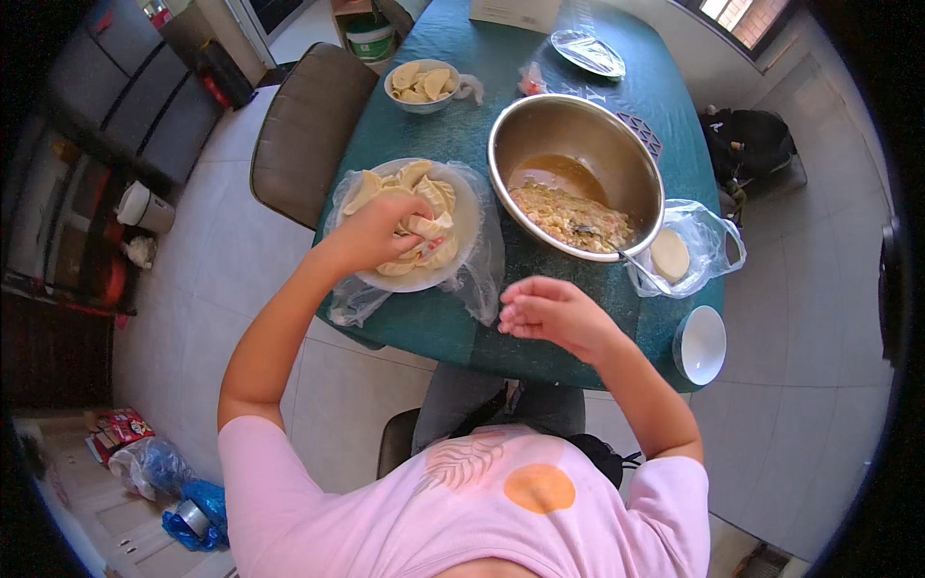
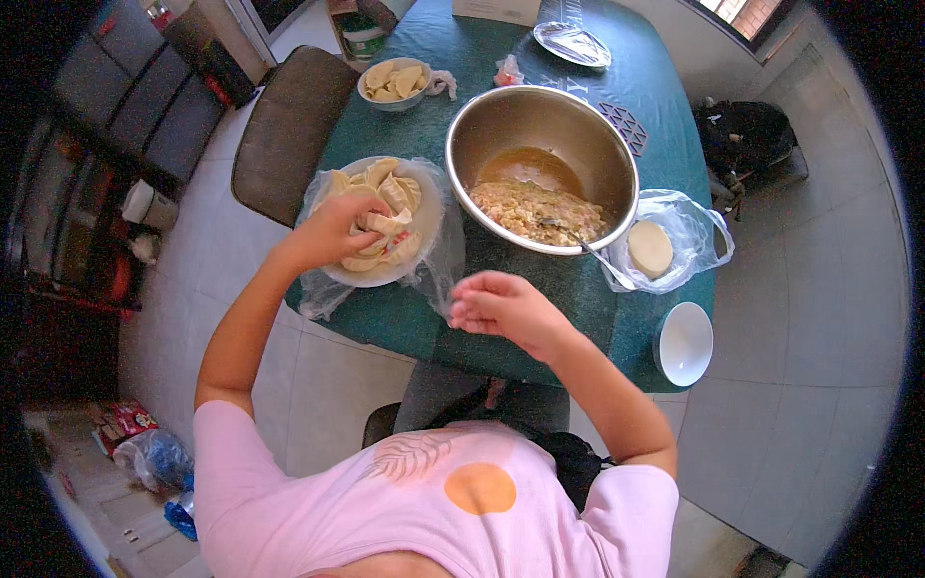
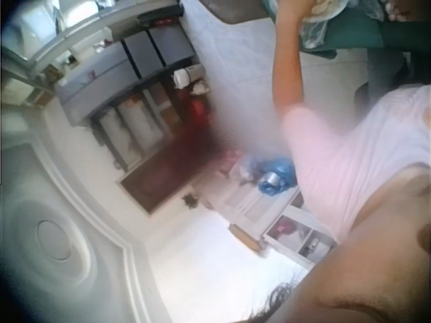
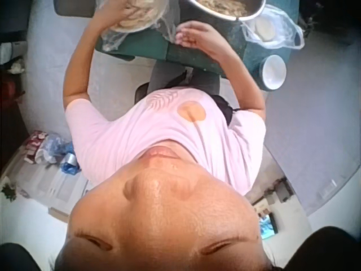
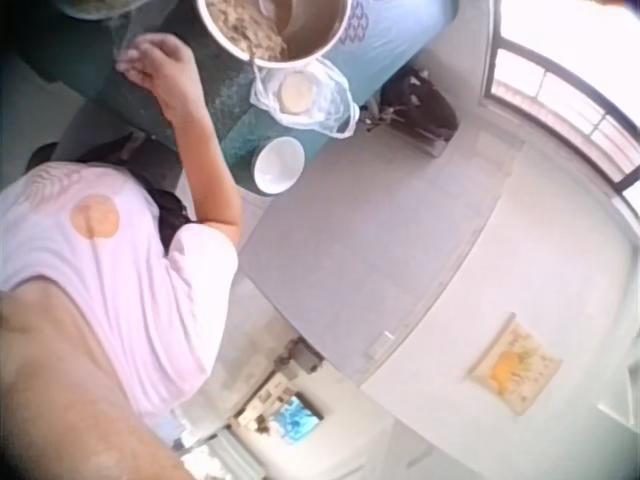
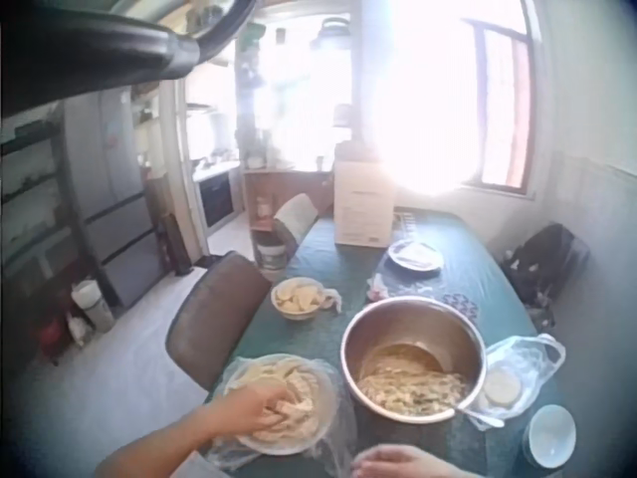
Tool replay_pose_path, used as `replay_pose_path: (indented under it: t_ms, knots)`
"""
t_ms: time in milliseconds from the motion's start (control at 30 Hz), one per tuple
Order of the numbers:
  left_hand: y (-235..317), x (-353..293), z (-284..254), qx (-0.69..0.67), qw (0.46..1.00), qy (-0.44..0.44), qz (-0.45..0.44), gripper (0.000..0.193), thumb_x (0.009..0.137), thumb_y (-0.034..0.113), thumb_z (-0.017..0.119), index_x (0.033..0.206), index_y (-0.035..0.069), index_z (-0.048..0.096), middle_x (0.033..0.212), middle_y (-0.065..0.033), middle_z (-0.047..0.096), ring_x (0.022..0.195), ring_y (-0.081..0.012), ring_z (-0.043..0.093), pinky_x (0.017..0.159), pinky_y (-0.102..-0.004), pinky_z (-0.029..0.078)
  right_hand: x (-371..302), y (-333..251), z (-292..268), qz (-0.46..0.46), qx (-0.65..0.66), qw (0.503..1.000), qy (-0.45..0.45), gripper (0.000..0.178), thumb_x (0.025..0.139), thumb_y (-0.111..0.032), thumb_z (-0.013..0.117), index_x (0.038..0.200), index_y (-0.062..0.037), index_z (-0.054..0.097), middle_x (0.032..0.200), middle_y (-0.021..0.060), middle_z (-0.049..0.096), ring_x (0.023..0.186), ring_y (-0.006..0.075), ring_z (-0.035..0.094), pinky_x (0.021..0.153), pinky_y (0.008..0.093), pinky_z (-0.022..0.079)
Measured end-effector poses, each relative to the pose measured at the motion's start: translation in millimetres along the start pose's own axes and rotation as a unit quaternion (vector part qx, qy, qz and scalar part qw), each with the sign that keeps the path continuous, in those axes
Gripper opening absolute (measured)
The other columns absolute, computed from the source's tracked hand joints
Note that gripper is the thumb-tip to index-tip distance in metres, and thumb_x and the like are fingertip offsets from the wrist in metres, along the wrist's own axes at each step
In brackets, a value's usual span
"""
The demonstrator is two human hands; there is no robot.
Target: The person sits at a table and assembles dumplings by hand. They take a round wrapper, scoop a portion of filling from a metal bowl using a spoon, place it in the center of the wrapper, and fold the edges to seal it. The finished dumplings are placed on a plate to the left.
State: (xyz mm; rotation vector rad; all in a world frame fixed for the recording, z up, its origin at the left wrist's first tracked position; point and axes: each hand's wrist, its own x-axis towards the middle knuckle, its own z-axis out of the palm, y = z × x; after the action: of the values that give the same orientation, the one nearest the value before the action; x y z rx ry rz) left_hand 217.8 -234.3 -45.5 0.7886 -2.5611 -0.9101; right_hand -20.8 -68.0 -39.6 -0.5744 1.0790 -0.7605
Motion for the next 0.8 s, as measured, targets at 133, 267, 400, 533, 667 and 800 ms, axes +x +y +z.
replay_pose_path:
  t_ms: [133, 267, 400, 533, 667, 800]
  knots:
    - [-12.4, 9.4, 4.6, 0.041, 0.998, -0.045, 0.025, 0.027, 0.069, 0.006, 0.068, 0.095, 0.005, 0.06, 0.096, -0.0116, 0.061, 0.095, -0.0284, 0.057, 0.086, -0.0352, 0.043, -28.9, 21.9, -21.0, -0.022, 0.028, 0.999, 0.028, 0.017, 0.09, -0.013, 0.054, 0.102, -0.0008, 0.055, 0.091, 0.0068, 0.062, 0.086, 0.014, 0.062, 0.077, 0.0236, 0.05]
    - [-10.4, 23.2, 1.5, 0.057, 0.994, -0.078, 0.058, 0.023, 0.068, 0.002, 0.068, 0.09, 0.006, 0.06, 0.092, -0.0109, 0.06, 0.094, -0.0292, 0.055, 0.085, -0.0365, 0.043, -45.5, 40.5, -39.7, -0.037, 0.058, 0.996, 0.051, 0.016, 0.09, -0.012, 0.054, 0.101, -0.0009, 0.056, 0.091, 0.0071, 0.062, 0.085, 0.0141, 0.062, 0.077, 0.0236, 0.05]
    - [-11.8, 31.3, -2.0, 0.108, 0.986, -0.068, 0.108, 0.024, 0.064, -0.005, 0.064, 0.083, 0.008, 0.062, 0.085, -0.0104, 0.06, 0.088, -0.0287, 0.056, 0.079, -0.0369, 0.044, -50.4, 50.7, -48.5, -0.036, 0.097, 0.993, 0.063, 0.014, 0.09, -0.009, 0.053, 0.1, -0.0002, 0.056, 0.09, 0.0076, 0.062, 0.084, 0.0158, 0.062, 0.077, 0.0258, 0.05]
    - [-13.5, 34.5, -3.8, 0.12, 0.983, -0.104, 0.096, 0.026, 0.064, -0.009, 0.06, 0.083, 0.009, 0.062, 0.088, -0.0088, 0.06, 0.094, -0.028, 0.054, 0.084, -0.0377, 0.041, -50.9, 54.1, -52.9, -0.035, 0.123, 0.99, 0.066, 0.013, 0.089, -0.007, 0.053, 0.1, 0.0001, 0.056, 0.089, 0.0079, 0.061, 0.084, 0.0168, 0.062, 0.077, 0.0268, 0.05]
    - [-14.6, 31.8, -7.6, 0.129, 0.977, -0.141, 0.093, 0.028, 0.064, -0.01, 0.057, 0.083, 0.01, 0.062, 0.092, -0.0069, 0.06, 0.1, -0.0271, 0.052, 0.088, -0.0382, 0.037, -51.6, 56.7, -56.2, -0.037, 0.126, 0.989, 0.064, 0.014, 0.09, -0.008, 0.053, 0.1, -0.0002, 0.056, 0.089, 0.0077, 0.062, 0.084, 0.0163, 0.062, 0.077, 0.0262, 0.05]
    - [-10.5, 32.5, -8.1, 0.16, 0.969, -0.145, 0.121, 0.026, 0.067, -0.009, 0.056, 0.085, 0.009, 0.061, 0.098, -0.0056, 0.06, 0.103, -0.0265, 0.051, 0.089, -0.0377, 0.037, -51.7, 59.5, -59.5, -0.042, 0.125, 0.989, 0.063, 0.016, 0.09, -0.011, 0.052, 0.102, -0.0005, 0.056, 0.09, 0.0071, 0.062, 0.084, 0.0148, 0.062, 0.078, 0.0248, 0.05]
